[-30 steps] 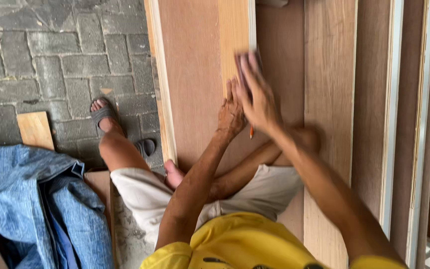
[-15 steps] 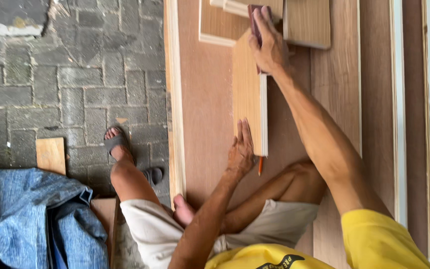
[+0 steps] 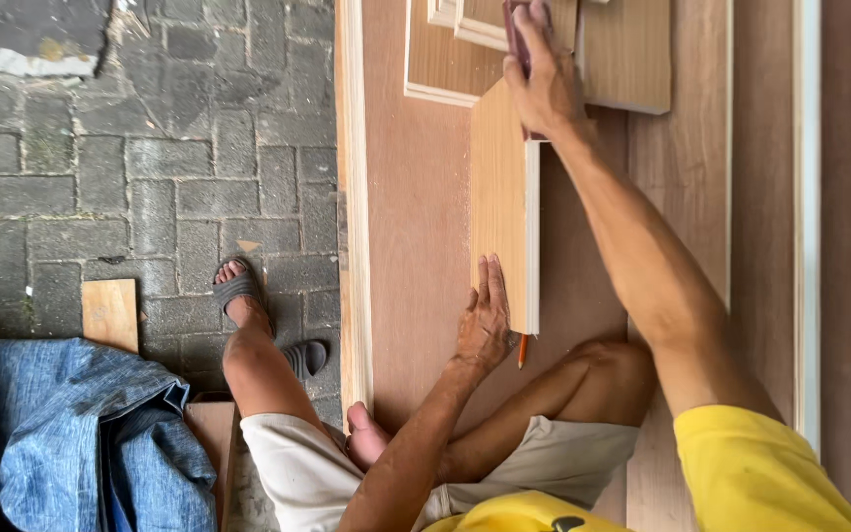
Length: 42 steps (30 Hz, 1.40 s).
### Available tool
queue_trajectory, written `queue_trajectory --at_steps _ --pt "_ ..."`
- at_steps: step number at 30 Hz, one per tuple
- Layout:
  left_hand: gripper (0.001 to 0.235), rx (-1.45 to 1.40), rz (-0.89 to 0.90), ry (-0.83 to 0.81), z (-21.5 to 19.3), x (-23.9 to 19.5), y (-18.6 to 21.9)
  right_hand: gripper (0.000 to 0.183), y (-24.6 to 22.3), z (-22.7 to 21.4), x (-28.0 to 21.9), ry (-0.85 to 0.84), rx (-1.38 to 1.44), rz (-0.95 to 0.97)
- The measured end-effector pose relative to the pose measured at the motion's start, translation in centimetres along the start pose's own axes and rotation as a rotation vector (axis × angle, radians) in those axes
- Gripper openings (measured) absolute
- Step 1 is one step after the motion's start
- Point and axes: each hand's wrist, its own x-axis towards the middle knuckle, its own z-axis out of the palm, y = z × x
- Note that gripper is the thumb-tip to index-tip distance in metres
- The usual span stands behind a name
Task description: The person sits on the ground and sands multiple small wooden planks using a sanding block. They flip the planks to sand different sides and occasionally use a pencil to mark the wood before continuing to sand.
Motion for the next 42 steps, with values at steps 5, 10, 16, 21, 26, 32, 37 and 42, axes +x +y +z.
queue_trajectory --at_steps 5,10,16,21,26,32,37,42 --pt "0.13 -0.097 0.017 -0.008 0.9 0.6 -0.9 0.076 -2.0 1.3 -8.6 0.058 0.019 -0.006" --pt "0.128 -0.142 -0.085 -0.085 1.7 0.8 -0.5 0.062 -11.9 -5.3 -18.6 -0.061 0.146 0.073" --pt "0.109 -0.009 0.006 -0.084 0.1 0.8 -0.4 0.061 -2.1 -0.4 -3.7 0.024 0.107 0.028" --pt "0.104 0.15 0.109 0.024 2.4 0.4 -1.3 0.062 1.1 2.5 -2.6 -0.033 -0.174 0.2" --pt "0.116 -0.14 0.009 -0.003 1.6 0.3 -0.8 0.065 -11.7 -4.4 -16.6 -0.077 0.215 0.134" --pt "0.108 -0.007 0.183 0.241 2.3 -0.6 -1.0 0.048 -5.9 -2.0 -11.1 0.095 0.096 0.028" --pt "0.107 -0.043 0.007 -0.005 1.0 0.4 -0.2 0.031 2.9 1.7 2.8 0.098 -0.018 0.272" --pt "0.101 0.095 0.121 0.217 2.9 -0.5 -1.3 0.027 -4.2 -0.5 -7.7 0.077 -0.131 0.277"
